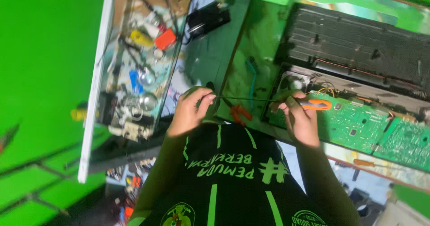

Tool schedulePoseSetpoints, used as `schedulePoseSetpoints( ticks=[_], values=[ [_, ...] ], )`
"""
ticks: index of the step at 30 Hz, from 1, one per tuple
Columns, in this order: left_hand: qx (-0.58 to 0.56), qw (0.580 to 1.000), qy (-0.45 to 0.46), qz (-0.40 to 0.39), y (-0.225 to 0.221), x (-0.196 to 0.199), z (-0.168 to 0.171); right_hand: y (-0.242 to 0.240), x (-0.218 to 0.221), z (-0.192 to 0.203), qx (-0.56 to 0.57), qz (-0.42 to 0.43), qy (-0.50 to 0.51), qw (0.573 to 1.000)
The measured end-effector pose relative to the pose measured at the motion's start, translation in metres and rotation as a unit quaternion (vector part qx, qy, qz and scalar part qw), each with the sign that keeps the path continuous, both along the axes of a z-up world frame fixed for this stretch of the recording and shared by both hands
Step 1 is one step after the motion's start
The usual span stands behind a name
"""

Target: The person uses a screwdriver to remove and replace screws on a circuit board within a musical electronic keyboard and uses a soldering iron to work on the electronic components.

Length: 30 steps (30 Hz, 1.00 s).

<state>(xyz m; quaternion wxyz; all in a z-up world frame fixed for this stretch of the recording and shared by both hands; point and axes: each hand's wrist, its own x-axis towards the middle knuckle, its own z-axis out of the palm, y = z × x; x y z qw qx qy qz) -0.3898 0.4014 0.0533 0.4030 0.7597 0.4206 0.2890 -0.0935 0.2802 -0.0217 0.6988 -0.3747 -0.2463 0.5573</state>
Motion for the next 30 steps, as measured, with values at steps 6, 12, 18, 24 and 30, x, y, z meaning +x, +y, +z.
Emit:
schedulePoseSetpoints(
  ticks=[6, 12, 18, 24, 30],
  values=[
    [0.026, 0.991, -0.003, -0.131, 0.101, 0.032, -0.016, 0.024, -0.021, 0.005, -0.069, -0.101, -0.047, 0.991],
    [-0.021, 0.963, 0.015, -0.267, 0.197, 0.046, -0.025, 0.07, -0.068, 0.021, -0.117, -0.256, -0.012, 0.96],
    [-0.104, 0.911, 0.006, -0.398, 0.245, 0.063, -0.031, 0.093, -0.117, 0.031, -0.145, -0.412, 0.01, 0.899],
    [-0.077, 0.861, -0.001, -0.503, 0.254, 0.089, -0.03, 0.092, -0.134, 0.032, -0.118, -0.511, 0.018, 0.851],
    [-0.051, 0.855, -0.013, -0.515, 0.256, 0.109, -0.016, 0.085, -0.131, 0.037, -0.121, -0.505, -0.019, 0.855]
  ],
)
